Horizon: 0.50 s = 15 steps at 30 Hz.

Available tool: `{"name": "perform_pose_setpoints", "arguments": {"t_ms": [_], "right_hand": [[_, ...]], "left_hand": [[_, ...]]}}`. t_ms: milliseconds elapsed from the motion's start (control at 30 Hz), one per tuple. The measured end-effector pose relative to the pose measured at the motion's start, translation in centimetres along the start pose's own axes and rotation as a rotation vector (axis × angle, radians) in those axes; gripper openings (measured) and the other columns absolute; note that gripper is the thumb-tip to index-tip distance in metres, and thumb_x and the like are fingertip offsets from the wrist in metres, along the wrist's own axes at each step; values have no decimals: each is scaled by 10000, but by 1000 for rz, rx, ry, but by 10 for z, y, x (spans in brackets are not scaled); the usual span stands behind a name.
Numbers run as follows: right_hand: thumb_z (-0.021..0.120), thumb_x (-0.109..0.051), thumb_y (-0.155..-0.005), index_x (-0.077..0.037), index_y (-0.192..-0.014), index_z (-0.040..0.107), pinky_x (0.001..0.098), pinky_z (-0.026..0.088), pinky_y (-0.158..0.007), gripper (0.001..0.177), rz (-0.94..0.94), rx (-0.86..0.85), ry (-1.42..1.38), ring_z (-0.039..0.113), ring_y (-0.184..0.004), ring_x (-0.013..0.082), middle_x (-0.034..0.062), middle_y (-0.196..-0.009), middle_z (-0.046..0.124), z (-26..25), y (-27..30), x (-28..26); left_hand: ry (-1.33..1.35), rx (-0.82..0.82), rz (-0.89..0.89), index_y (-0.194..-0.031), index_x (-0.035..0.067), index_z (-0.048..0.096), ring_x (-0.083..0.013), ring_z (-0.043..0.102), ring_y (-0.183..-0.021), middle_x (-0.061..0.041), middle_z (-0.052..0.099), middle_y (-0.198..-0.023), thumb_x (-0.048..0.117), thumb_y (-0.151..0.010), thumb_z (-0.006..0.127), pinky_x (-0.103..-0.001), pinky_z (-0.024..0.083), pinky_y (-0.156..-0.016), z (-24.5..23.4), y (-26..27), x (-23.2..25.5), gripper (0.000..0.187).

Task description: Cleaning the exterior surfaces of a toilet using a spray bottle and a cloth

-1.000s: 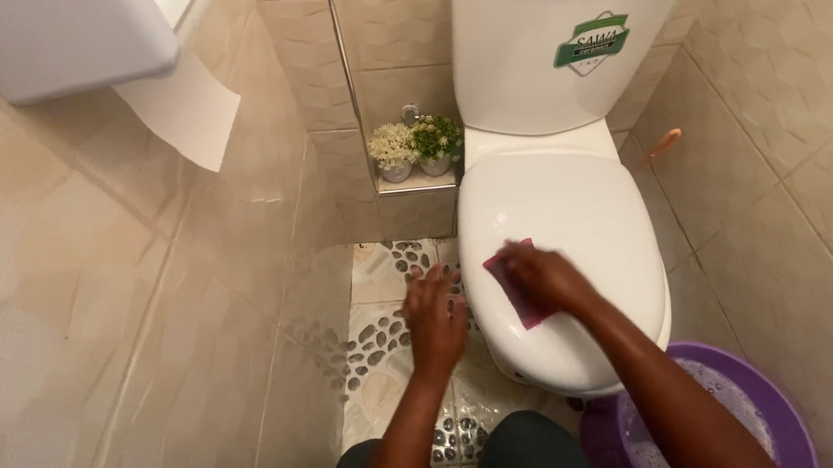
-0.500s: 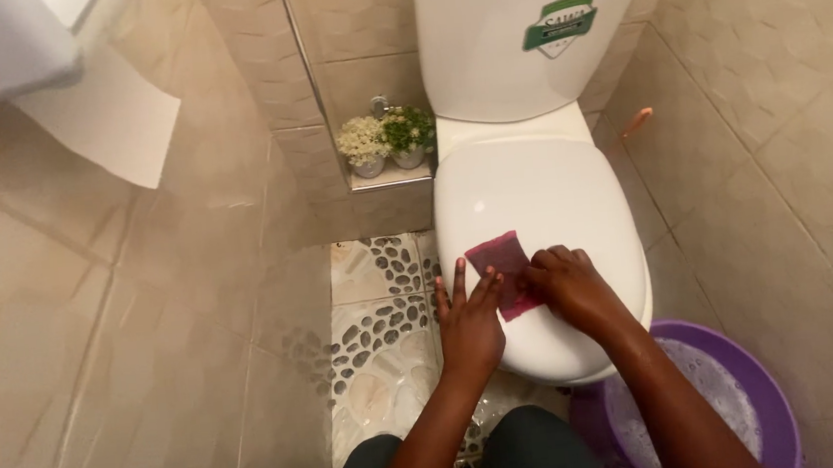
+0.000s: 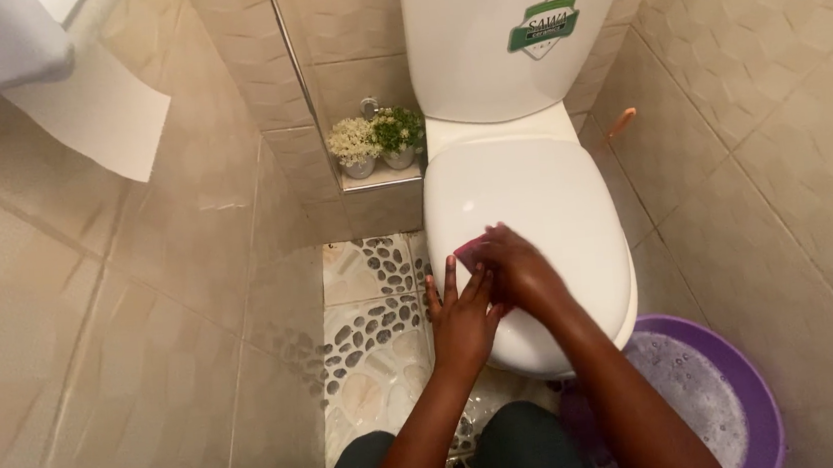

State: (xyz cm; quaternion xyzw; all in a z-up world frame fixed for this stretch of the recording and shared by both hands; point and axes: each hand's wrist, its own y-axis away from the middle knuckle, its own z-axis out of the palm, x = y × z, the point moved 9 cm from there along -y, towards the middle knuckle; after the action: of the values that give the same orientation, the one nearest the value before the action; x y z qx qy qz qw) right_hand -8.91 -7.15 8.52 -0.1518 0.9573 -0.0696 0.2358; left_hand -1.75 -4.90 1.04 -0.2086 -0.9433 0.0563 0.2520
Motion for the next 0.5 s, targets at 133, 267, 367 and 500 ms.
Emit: {"name": "perform_pose_setpoints", "arguments": {"t_ms": [133,267,367,500], "right_hand": [[432,-279,-1049,-31,-1461,534,504,339,-1194,492,154,-131,105,462,-1423,428,280,-1475,538,58,-18,47],[480,-378,-1072,-37,-1423,555,546,506,-943,495,177,309,674,608,-1206,456,289,-1294,623,29,-31,120],[185,-749,-1057,47,-1624,261,586,48,-1257,981,781,111,371,139,-1590,412,301,-1685,234,22,-30,267],[403,-290,-1113,-36,-1470,490,461,441,-837,447,-123,572,887,530,-1142,382,206,-1302,549,59,-47,132]], "left_hand": [[-42,-2,-27,-1410,168,612,-340,158,-1584,-7,574,-1502,273,-941,656,-646,63,-1245,-16,9,2,483],[-39,1,-121,-1358,185,654,-342,185,-1580,-22,591,-1487,274,-996,606,-636,43,-1243,-30,13,-16,376],[16,-19,-248,-1398,201,610,-364,144,-1586,-41,506,-1566,290,-1026,537,-652,57,-1232,-55,19,-34,390],[69,56,-287,-1443,208,569,-375,148,-1586,-56,504,-1571,270,-1036,508,-653,57,-1229,-44,14,-70,416]]}}
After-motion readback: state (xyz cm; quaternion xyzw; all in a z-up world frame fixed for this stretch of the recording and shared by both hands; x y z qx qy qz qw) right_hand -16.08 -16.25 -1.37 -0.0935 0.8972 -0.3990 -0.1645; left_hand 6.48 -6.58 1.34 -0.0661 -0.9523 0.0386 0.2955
